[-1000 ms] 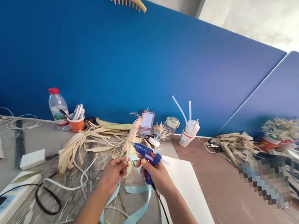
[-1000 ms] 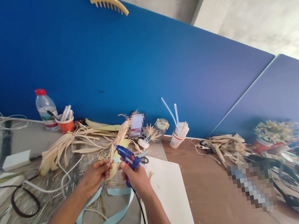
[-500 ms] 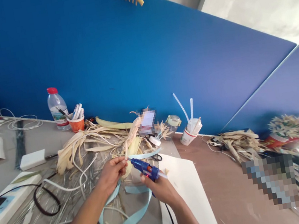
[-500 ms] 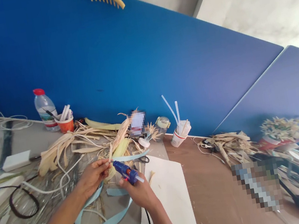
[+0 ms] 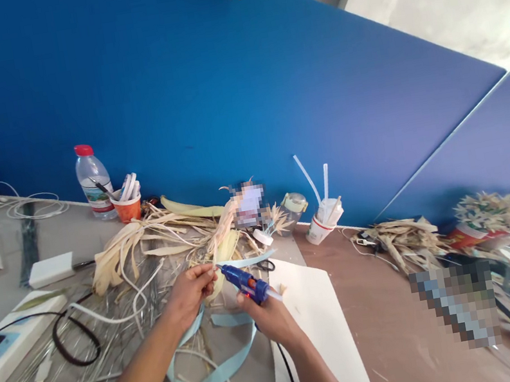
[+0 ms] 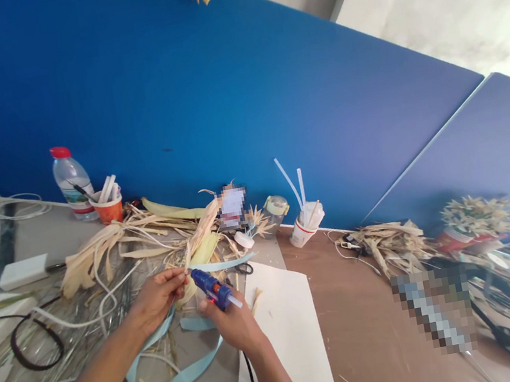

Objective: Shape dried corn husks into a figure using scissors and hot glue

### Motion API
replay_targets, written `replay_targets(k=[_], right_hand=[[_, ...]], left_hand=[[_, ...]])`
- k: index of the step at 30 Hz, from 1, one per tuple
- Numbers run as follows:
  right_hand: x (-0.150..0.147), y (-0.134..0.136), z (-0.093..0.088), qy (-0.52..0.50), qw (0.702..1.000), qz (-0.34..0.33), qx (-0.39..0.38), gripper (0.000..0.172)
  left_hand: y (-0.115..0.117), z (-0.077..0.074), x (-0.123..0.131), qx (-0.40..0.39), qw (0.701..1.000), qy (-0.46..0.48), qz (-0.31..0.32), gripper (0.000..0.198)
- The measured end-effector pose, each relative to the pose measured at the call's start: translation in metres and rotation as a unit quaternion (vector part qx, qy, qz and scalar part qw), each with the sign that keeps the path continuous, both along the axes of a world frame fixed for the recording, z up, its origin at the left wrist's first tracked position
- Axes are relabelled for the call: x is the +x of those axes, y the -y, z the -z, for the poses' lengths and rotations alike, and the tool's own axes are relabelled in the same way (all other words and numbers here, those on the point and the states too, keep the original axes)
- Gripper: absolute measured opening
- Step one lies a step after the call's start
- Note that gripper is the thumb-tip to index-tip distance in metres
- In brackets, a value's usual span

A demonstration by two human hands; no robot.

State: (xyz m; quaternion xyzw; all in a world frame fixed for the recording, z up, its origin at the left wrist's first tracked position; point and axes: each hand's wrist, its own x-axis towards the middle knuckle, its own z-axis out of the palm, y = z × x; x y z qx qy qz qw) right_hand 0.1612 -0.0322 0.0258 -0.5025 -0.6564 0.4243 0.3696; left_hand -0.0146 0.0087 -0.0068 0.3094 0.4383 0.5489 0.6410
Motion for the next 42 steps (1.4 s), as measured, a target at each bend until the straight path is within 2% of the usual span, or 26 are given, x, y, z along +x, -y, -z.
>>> replay_targets(k=[11,26,42], right_hand=[[-0.0003,-0.0002,0.0046,0.029,0.999,-0.005,-0.024,0.024],[0.0012,-0.0012,0.0082,0.042,0.999,-0.004,-0.003,0.03],[0.0016,0.0001,0.0055,0.05,0.999,-0.013,-0.006,0.027]], left_hand=[[-0.0005,0.0008,0.0001,-0.003,1.0,0.002,-0.004,0.025],[-0.0001,-0.0017,0.0009,-0.002,1.0,0.003,-0.002,0.028],[-0.0014,0.0,0.0,-0.007,0.999,0.042,0.002,0.026]])
